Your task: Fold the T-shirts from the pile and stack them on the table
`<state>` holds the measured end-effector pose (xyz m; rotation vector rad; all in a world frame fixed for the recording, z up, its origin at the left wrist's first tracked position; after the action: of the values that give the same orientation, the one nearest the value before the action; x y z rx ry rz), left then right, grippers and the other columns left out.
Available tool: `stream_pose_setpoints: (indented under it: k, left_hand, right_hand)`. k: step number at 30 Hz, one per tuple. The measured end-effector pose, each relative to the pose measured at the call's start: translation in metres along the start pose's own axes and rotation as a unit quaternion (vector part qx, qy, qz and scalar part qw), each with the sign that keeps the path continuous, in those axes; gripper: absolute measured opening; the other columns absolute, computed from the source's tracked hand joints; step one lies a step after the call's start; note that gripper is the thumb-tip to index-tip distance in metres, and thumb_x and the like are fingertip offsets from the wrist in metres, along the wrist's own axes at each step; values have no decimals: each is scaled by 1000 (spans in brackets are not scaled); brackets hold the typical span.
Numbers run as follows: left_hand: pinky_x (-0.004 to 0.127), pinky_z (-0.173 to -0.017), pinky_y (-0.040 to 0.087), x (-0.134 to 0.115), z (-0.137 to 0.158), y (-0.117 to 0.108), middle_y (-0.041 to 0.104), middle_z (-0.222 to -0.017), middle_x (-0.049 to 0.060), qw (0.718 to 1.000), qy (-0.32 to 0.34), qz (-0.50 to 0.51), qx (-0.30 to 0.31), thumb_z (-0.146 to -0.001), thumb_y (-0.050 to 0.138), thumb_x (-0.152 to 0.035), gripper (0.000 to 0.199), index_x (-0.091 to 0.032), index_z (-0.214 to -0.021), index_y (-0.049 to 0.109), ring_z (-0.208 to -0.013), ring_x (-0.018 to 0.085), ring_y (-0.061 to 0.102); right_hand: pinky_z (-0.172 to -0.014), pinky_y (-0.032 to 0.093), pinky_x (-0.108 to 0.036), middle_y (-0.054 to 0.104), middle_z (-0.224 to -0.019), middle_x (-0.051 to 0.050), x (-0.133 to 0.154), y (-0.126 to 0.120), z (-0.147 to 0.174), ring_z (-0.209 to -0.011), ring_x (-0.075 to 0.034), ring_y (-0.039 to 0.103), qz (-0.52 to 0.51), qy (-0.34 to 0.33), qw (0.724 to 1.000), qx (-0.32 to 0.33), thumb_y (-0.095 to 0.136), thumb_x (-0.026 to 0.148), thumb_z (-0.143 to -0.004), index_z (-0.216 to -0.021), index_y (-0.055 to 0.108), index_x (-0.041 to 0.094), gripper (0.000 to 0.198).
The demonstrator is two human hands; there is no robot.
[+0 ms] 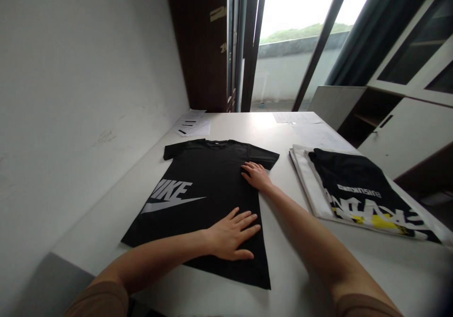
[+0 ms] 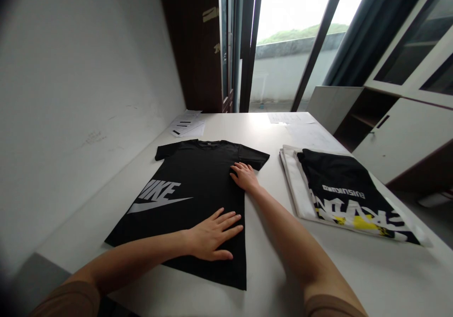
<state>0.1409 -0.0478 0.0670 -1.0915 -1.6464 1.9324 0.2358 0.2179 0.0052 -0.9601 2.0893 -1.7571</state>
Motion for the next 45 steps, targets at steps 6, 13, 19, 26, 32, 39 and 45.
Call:
stream_pose_setpoints:
  k: [6, 13, 19, 26, 32, 39, 45]
  left_hand:
    - [53, -129, 10, 10, 16, -5, 21, -171, 9, 999, 31, -4, 13, -104, 38, -63, 73, -24, -165, 25, -159, 29, 15]
    - [55, -128, 14, 120, 74, -25, 15, -173, 6, 978, -186, -74, -54, -106, 36, -57, 65, -29, -164, 28, -159, 29, 13]
    - [57, -126, 18, 168, 152, -15, 19, -172, 7, 948, -289, -113, -69, -107, 34, -57, 62, -29, -163, 31, -159, 30, 16]
    - [57, -126, 20, 189, 217, -5, 25, -170, 7, 921, -333, -150, -133, -107, 35, -54, 61, -31, -163, 28, -157, 30, 22]
    - [58, -126, 20, 193, 220, -12, 27, -170, 7, 910, -363, -149, -138, -107, 34, -55, 61, -29, -161, 35, -156, 31, 23]
    - [56, -126, 23, 203, 225, -7, 34, -167, 6, 898, -394, -137, -143, -107, 30, -55, 60, -29, -160, 38, -155, 30, 27]
    - [57, -126, 22, 203, 226, -6, 32, -168, 7, 896, -399, -138, -135, -107, 31, -55, 60, -28, -160, 38, -155, 30, 27]
  right_hand:
    - [-120, 27, -54, 51, -155, -9, 1, -2, 1, -147, -30, 38, 7, 11, 1000, 10, 47, 46, -103, -145, 58, 27, 47]
    - [-120, 28, -55, 52, -154, -10, 4, -4, 1, -147, -31, 39, 7, 15, 1000, 8, 47, 45, -104, -144, 59, 26, 47]
    - [-120, 28, -56, 51, -155, -10, 3, -1, 1, -148, -32, 38, 11, 15, 1000, 9, 47, 44, -104, -144, 59, 26, 46]
    - [-123, 23, -54, 51, -154, -12, 29, -16, 5, -149, -32, 36, 41, -28, 998, -24, 47, 41, -103, -140, 63, 22, 45]
    - [-125, 19, -52, 38, -164, -7, 88, -18, 16, -154, -29, 27, -10, -91, 995, 31, 43, 53, -104, -151, 52, 29, 54]
    - [-126, 18, -53, 27, -169, -6, 90, 6, 19, -157, -31, 20, -23, -98, 990, 101, 36, 64, -103, -159, 41, 30, 65]
    - [-126, 18, -53, 26, -169, -9, 51, 9, 8, -157, -31, 18, 5, -9, 996, 86, 35, 64, -103, -159, 40, 27, 67]
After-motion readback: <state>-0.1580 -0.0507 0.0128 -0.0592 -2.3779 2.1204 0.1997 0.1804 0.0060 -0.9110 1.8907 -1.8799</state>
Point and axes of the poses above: each hand's wrist, its own z-axis away from the middle knuckle, its own y-axis out of the palm, x = y × z, the point moved 5 cm from there along -z, towards the middle knuckle
